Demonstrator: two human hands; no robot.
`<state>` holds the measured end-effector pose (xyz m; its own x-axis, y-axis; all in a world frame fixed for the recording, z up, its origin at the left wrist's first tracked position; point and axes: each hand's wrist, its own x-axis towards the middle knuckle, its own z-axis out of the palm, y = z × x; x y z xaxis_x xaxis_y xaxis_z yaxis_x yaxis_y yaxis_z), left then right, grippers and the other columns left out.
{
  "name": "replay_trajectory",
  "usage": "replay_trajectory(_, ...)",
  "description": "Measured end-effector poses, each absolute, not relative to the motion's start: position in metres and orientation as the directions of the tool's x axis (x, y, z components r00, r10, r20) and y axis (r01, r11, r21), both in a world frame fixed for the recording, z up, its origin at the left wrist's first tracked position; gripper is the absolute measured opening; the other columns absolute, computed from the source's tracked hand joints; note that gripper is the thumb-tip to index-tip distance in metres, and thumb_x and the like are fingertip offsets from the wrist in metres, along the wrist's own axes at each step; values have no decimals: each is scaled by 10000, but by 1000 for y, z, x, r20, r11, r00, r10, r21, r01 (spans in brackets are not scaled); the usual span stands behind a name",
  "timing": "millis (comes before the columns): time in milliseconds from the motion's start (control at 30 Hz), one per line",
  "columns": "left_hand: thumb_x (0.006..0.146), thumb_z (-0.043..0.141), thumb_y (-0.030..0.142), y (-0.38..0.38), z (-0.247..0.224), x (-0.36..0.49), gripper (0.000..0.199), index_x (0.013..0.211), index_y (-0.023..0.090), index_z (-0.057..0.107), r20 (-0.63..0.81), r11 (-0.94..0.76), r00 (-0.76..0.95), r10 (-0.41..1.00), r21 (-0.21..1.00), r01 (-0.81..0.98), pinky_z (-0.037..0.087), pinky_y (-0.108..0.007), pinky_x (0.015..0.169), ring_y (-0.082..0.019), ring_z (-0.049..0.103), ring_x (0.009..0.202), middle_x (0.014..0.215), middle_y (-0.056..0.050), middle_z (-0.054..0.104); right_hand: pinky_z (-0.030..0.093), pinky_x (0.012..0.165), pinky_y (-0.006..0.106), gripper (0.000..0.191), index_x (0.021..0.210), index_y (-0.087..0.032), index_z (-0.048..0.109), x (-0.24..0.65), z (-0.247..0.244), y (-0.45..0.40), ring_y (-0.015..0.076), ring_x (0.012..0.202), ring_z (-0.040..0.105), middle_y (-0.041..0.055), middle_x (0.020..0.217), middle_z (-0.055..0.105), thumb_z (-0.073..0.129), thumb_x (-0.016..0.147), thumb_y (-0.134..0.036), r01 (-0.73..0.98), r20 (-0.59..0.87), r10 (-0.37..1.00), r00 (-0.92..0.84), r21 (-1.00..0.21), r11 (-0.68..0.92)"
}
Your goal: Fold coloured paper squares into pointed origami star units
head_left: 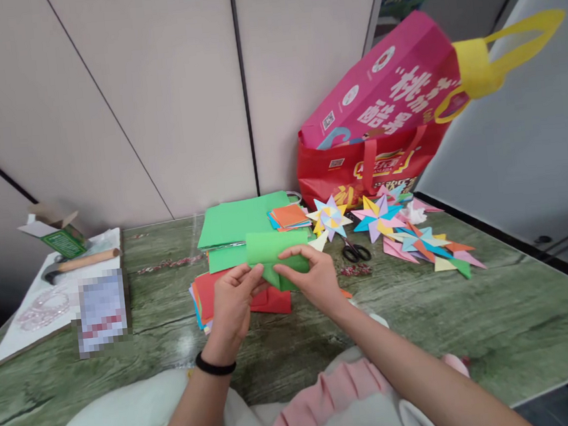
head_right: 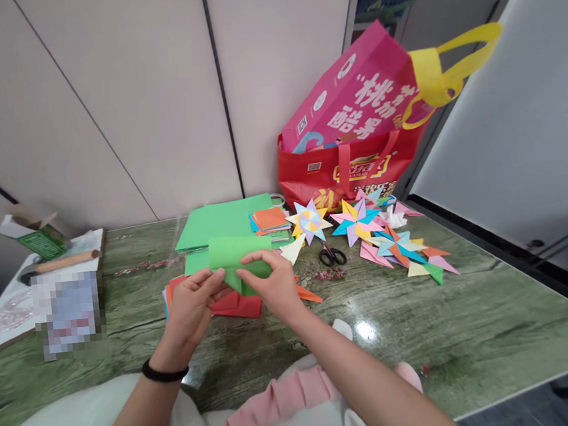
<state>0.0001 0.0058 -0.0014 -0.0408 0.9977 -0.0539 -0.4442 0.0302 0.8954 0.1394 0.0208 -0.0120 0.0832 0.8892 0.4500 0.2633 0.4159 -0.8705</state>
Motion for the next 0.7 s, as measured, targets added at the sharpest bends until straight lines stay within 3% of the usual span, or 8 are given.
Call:
replay_trajectory(433,549,787,237,6,-1,0,218,668,110,657,-49,35,-20,999,897,-441,549,-283,621,-149,649,592,655,-25,692,453,682,289,121,720,-185,642,140,-10,20,176,702,596,11,738,669,679,644,-271,213,429,900,73,-889,406)
replay_trajectory(700,652,723,283,6,-1,-6,202,748,111,678,-14,41,70,997,913,-407,545,-326,680,-197,672,698,749,-71,716,456,670,288,104,707,-189,643,142,-9,20,178,701,602,11,736,674,672,645,-267,219,447,892,67,-879,424)
